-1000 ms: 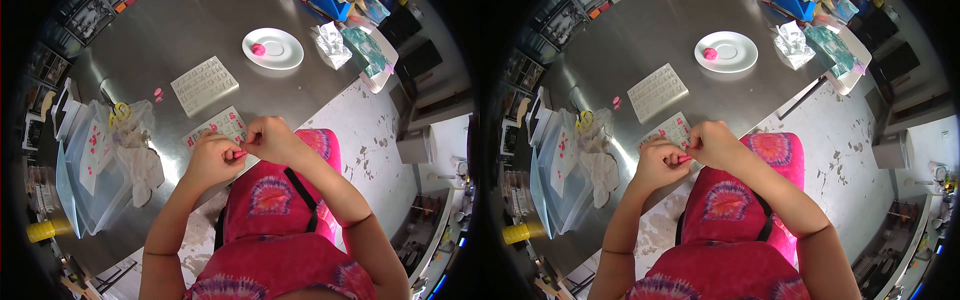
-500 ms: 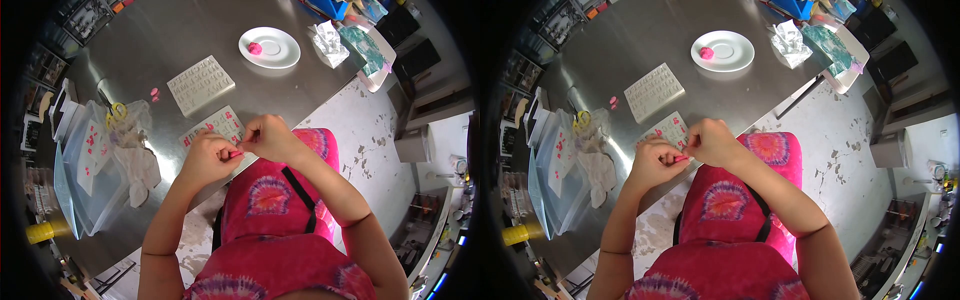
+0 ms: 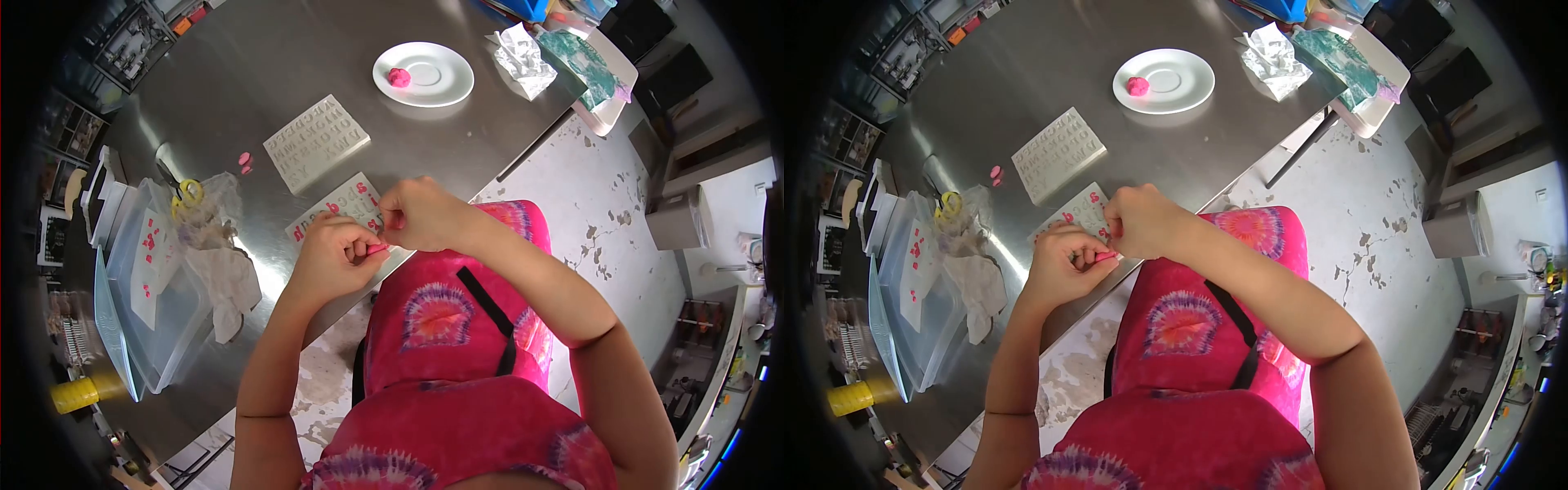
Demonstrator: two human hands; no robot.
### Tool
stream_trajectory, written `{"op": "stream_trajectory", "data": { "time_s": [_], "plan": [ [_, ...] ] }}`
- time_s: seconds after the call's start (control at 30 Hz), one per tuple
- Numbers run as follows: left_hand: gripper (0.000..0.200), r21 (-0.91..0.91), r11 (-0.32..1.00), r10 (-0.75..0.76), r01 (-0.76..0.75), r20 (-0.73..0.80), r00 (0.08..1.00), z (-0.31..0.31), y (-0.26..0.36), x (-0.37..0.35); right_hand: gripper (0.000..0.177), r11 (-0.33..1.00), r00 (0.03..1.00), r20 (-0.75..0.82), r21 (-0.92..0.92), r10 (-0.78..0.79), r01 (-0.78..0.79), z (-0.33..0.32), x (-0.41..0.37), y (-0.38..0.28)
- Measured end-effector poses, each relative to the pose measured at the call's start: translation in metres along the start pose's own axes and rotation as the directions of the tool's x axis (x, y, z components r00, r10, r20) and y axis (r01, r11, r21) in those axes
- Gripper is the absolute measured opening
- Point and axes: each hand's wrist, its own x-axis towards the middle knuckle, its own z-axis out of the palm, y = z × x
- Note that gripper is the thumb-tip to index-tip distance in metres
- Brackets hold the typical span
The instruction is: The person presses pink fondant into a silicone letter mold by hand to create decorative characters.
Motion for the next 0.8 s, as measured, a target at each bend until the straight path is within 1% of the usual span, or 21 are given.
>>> {"op": "stream_trajectory", "data": {
  "time_s": [0.07,0.1,0.17,0.2,0.27,0.3,0.37,0.5,0.57,0.6,0.67,0.7,0.73,0.77,0.8],
  "plan": [
    [0.014,0.000,1.000,-0.017,0.017,0.028,0.999,0.000,-0.001,-0.001,0.011,1.000,0.998,0.062,-0.029,0.011,-0.010,-0.001,0.003,-0.001],
    [0.014,0.000,1.000,-0.020,0.020,0.025,0.999,0.001,0.000,-0.001,0.011,1.000,0.998,0.066,-0.030,0.010,-0.008,-0.002,0.004,-0.003],
    [0.014,0.098,0.995,0.004,-0.004,0.003,1.000,0.004,0.002,-0.002,0.009,0.999,0.997,0.078,-0.049,0.027,-0.023,-0.002,0.004,-0.007],
    [0.014,0.097,0.995,0.003,-0.002,-0.001,1.000,0.006,0.002,-0.003,0.009,0.998,0.996,0.081,-0.052,0.026,-0.022,0.000,0.002,-0.007],
    [0.015,0.157,0.988,0.010,-0.007,-0.014,1.000,0.009,0.002,-0.003,0.009,0.995,1.000,0.018,-0.099,-0.008,0.009,0.007,-0.003,-0.007],
    [0.015,0.156,0.988,0.007,-0.004,-0.018,1.000,0.011,0.003,-0.004,0.009,0.995,1.000,0.022,-0.101,-0.009,0.011,0.010,-0.005,-0.009],
    [0.016,0.239,0.970,0.048,-0.034,-0.054,0.997,0.012,0.004,-0.003,0.007,0.995,0.995,-0.076,-0.079,-0.064,0.058,0.014,-0.009,-0.013],
    [0.016,0.298,0.952,0.089,-0.064,-0.069,0.994,0.013,0.004,-0.003,0.005,0.990,0.988,-0.120,-0.111,-0.099,0.086,0.018,-0.015,-0.012],
    [0.016,0.437,0.892,0.218,-0.117,-0.189,0.957,0.007,0.001,-0.002,0.005,0.983,0.976,-0.161,-0.135,-0.144,0.123,0.024,-0.015,-0.008],
    [0.016,0.439,0.890,0.224,-0.123,-0.186,0.957,0.002,-0.003,-0.002,0.005,0.983,0.975,-0.167,-0.136,-0.145,0.123,0.025,-0.015,-0.006],
    [0.015,0.393,0.919,0.143,-0.014,-0.301,0.943,-0.010,-0.010,0.001,0.007,0.980,0.967,-0.173,-0.089,-0.189,0.175,0.025,-0.014,-0.004],
    [0.015,0.377,0.925,0.168,-0.049,-0.292,0.942,-0.012,-0.009,0.002,0.007,0.980,0.967,-0.169,-0.091,-0.192,0.179,0.021,-0.014,-0.003],
    [0.015,0.379,0.924,0.165,-0.040,-0.301,0.939,-0.012,-0.009,0.002,0.010,0.995,0.988,-0.116,0.003,-0.101,0.102,0.014,-0.015,-0.001],
    [0.015,0.286,0.958,0.099,-0.018,-0.270,0.958,-0.012,-0.008,0.002,0.013,0.996,0.999,-0.053,0.090,-0.014,0.019,0.009,-0.015,0.000],
    [0.015,0.192,0.981,0.035,0.010,-0.233,0.972,-0.012,-0.007,0.002,0.013,0.996,0.999,-0.041,0.088,-0.024,0.028,0.007,-0.015,-0.002]
  ]
}}
